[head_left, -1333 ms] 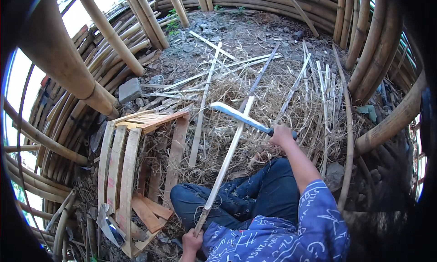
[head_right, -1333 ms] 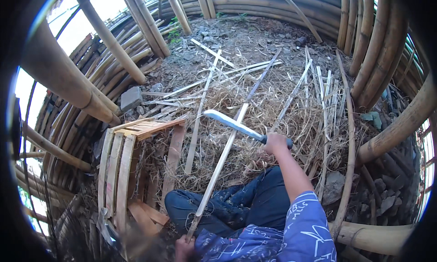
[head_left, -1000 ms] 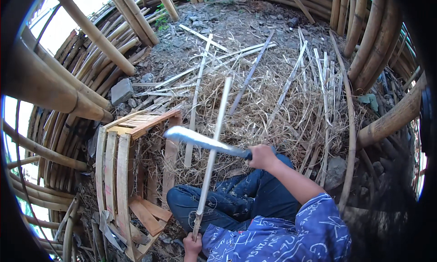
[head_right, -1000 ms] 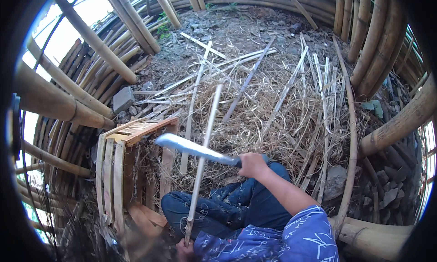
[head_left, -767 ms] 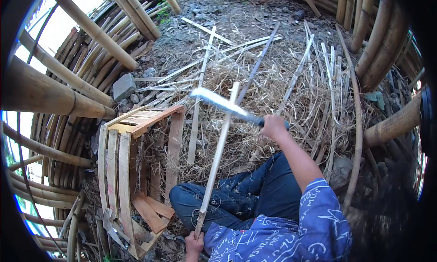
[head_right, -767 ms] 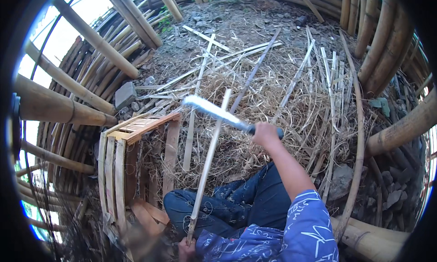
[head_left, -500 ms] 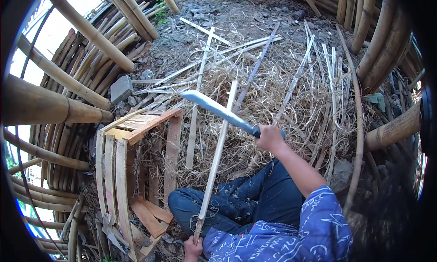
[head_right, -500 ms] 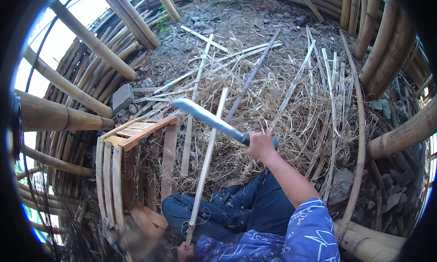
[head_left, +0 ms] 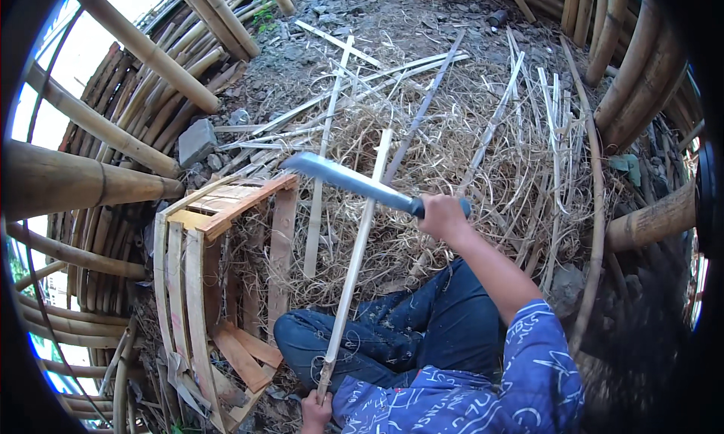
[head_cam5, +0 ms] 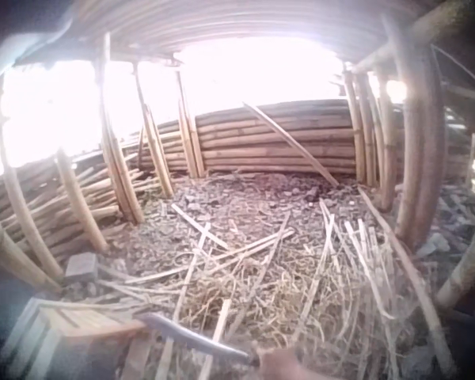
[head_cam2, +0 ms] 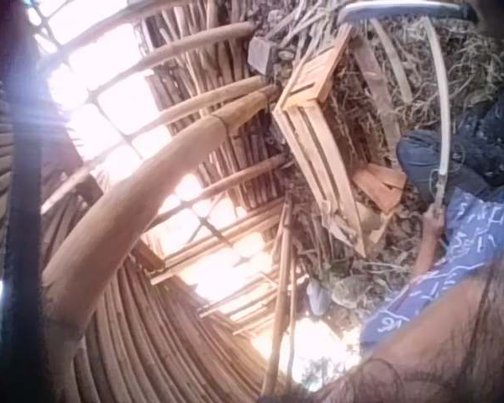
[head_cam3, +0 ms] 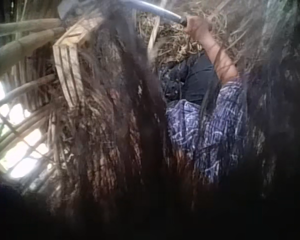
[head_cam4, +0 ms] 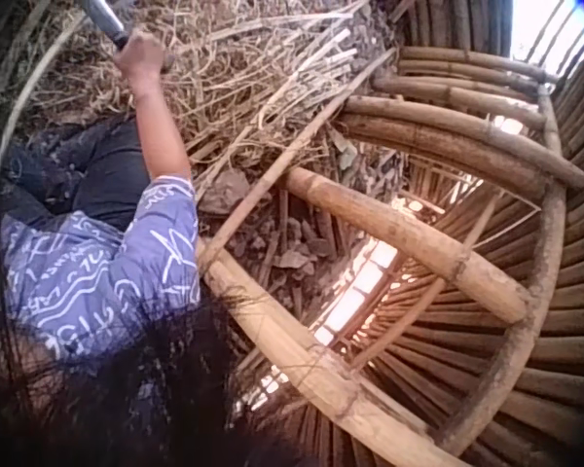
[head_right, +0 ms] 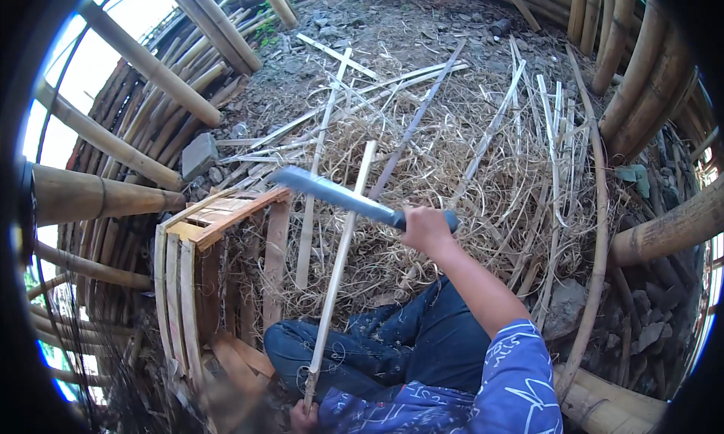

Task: The person uses a machete to shave and refine a thin strip of bamboo while sitting in a bamboo structure. They then pick up a plastic bag filled with wood shavings and pour them onto the dirt floor.

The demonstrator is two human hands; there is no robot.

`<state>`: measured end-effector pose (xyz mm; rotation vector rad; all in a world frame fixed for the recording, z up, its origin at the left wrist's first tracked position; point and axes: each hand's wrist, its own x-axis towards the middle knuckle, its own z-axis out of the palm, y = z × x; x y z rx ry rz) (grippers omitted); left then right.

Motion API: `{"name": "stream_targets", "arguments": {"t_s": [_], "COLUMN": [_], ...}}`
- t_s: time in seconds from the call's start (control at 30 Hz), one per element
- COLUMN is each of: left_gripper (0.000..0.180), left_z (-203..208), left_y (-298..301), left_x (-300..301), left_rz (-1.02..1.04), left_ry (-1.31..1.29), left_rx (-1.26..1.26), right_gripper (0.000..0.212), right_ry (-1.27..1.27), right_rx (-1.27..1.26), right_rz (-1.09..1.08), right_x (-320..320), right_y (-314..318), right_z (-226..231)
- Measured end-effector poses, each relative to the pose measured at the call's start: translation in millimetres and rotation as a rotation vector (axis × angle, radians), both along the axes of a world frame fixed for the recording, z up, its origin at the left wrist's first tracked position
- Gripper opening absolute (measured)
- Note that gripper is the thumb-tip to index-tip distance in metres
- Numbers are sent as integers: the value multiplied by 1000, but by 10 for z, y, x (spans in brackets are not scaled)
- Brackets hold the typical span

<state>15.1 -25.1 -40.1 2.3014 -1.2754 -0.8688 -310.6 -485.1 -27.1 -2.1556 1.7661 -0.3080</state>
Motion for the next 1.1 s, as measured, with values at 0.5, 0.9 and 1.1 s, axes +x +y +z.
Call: {"name": "stream_targets", "arguments": {"t_s": [0.5, 0.9, 1.1], "left_gripper": [22, 28, 27], "left_z": [-74, 433, 553], "left_y": [75, -70, 101], "left_x": [-85, -42, -159], "left_rz": [42, 54, 56], "left_ry": [-14, 187, 123], "left_rx": [-95, 18, -49], "right_gripper": [25, 19, 18], "right_ry": [-122, -376, -366], "right_rx": [95, -37, -135], "right_rz": [-421, -381, -318], "right_x": [-647, -777, -889], "right_y": [241, 2213, 2531], "right_z": [-39, 388, 774]}}
